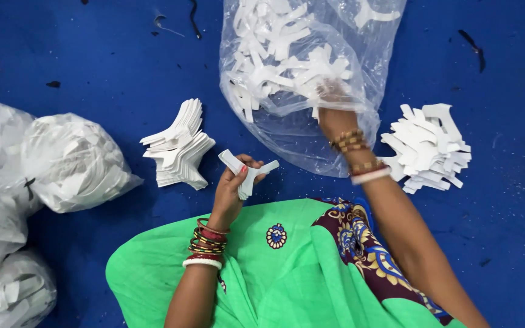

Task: The person sorts and stacks white Y-shaped shoe components taken from plastic bags.

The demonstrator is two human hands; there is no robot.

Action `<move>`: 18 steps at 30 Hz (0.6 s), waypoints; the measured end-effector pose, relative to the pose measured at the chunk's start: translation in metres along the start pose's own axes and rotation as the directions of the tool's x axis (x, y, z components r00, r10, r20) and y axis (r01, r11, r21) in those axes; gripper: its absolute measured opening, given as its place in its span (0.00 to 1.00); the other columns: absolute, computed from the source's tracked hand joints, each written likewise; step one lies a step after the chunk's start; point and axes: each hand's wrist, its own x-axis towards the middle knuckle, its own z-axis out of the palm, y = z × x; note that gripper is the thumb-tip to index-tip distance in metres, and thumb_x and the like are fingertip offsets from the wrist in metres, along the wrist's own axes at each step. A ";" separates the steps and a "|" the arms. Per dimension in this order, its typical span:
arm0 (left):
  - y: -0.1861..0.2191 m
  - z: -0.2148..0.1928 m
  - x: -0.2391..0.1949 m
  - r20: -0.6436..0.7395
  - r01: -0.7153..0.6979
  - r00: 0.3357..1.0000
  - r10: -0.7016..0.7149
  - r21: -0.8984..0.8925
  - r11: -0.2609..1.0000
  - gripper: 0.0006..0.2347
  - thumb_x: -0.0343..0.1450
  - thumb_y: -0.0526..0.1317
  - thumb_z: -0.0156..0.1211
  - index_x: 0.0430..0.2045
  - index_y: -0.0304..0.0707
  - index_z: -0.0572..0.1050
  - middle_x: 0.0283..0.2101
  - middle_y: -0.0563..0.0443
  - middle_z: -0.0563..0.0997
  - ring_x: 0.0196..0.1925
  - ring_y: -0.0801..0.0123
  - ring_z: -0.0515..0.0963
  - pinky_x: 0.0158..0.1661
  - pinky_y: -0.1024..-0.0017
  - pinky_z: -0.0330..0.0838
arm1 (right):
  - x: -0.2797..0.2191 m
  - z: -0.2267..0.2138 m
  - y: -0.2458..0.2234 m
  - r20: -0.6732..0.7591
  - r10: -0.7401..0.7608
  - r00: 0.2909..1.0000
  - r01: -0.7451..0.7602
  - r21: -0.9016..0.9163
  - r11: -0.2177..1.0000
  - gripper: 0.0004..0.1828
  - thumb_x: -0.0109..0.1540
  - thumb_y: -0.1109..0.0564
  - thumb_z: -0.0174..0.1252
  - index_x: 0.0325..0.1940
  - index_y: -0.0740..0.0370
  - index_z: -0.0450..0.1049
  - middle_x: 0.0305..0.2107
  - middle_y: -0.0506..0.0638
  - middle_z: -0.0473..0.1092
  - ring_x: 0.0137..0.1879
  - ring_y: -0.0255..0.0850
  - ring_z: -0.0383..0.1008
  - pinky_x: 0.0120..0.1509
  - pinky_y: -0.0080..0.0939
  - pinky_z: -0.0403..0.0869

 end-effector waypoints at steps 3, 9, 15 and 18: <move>0.000 -0.004 0.002 -0.014 0.002 1.000 -0.002 0.006 1.000 0.11 0.78 0.34 0.50 0.54 0.33 0.69 0.50 0.43 0.77 0.62 0.55 0.75 0.59 0.57 0.76 | 0.020 -0.013 -0.007 0.018 -0.042 0.999 0.043 -0.041 0.998 0.13 0.63 0.61 0.59 0.53 0.61 0.78 0.49 0.61 0.74 0.54 0.57 0.75 0.58 0.56 0.73; -0.003 -0.001 0.005 0.014 -0.014 1.000 0.014 0.012 1.000 0.10 0.78 0.34 0.48 0.54 0.33 0.68 0.50 0.43 0.76 0.63 0.54 0.76 0.58 0.56 0.77 | -0.044 -0.066 -0.071 -0.079 0.068 0.995 -0.046 0.257 0.965 0.16 0.53 0.55 0.71 0.42 0.60 0.78 0.40 0.61 0.74 0.49 0.58 0.74 0.53 0.53 0.73; -0.007 -0.005 0.005 0.024 -0.029 0.999 0.028 0.007 1.000 0.11 0.79 0.34 0.48 0.55 0.32 0.68 0.50 0.43 0.77 0.63 0.53 0.75 0.58 0.57 0.78 | -0.078 -0.066 -0.048 0.512 0.324 0.796 -0.598 0.750 0.283 0.13 0.65 0.53 0.60 0.54 0.56 0.77 0.39 0.54 0.80 0.42 0.38 0.76 0.48 0.37 0.73; -0.009 -0.005 0.006 0.016 -0.029 0.999 0.029 0.002 1.000 0.11 0.79 0.35 0.48 0.55 0.32 0.69 0.50 0.43 0.78 0.63 0.55 0.76 0.57 0.58 0.78 | -0.088 -0.101 -0.067 0.604 0.135 0.785 -0.608 0.794 -0.016 0.13 0.65 0.57 0.60 0.53 0.62 0.73 0.47 0.56 0.78 0.44 0.32 0.73 0.51 0.34 0.72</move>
